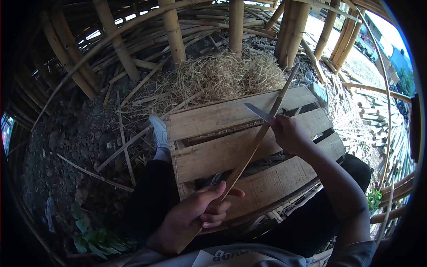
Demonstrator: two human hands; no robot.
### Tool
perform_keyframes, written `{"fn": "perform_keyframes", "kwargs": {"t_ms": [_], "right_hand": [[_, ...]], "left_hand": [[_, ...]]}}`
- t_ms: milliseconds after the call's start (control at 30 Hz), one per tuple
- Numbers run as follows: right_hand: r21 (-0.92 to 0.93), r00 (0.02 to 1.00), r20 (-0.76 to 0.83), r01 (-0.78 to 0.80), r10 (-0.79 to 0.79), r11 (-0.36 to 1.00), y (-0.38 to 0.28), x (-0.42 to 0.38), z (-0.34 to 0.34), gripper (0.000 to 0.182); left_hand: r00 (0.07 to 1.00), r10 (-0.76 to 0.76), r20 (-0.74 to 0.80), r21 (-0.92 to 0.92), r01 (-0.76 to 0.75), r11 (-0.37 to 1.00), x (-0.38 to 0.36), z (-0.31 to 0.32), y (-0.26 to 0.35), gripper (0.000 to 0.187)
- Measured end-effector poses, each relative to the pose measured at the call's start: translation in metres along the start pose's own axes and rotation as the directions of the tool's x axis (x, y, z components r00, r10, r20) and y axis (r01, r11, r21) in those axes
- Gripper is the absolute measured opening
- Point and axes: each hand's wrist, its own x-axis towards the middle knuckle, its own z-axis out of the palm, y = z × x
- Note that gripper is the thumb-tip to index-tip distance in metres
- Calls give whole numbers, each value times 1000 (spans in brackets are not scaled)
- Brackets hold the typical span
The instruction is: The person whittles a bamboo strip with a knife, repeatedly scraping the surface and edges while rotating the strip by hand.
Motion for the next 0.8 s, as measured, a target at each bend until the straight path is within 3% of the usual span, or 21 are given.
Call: {"fn": "perform_keyframes", "kwargs": {"t_ms": [67,133,200,267,333,567,633,800], "right_hand": [[-30,1000,-17,10,-11,999,2,5,0,31],[-62,999,-34,21,-24,998,1,10,-4,32],[-77,995,-24,-101,100,992,-4,13,-11,31],[-68,997,-4,-79,79,995,7,12,-8,30],[-60,998,14,-62,63,996,12,11,-6,29],[-100,988,97,-107,117,989,12,17,-6,35],[-84,986,105,-119,127,989,9,14,-5,37],[-16,1000,12,-20,20,1000,21,13,10,37]], "left_hand": [[1000,3,-4,1,-3,1000,0,-6,1,46],[992,22,125,-113,-8,994,2,-14,1,44],[991,27,128,-130,-10,991,4,-16,0,44],[991,31,127,-149,-12,989,4,-12,0,43],[998,60,-2,-25,-60,998,5,-2,2,44],[994,102,32,47,-103,994,4,-2,1,47],[989,134,-62,92,-128,988,5,0,0,46],[991,124,-49,70,-121,990,5,-4,-1,40]]}}
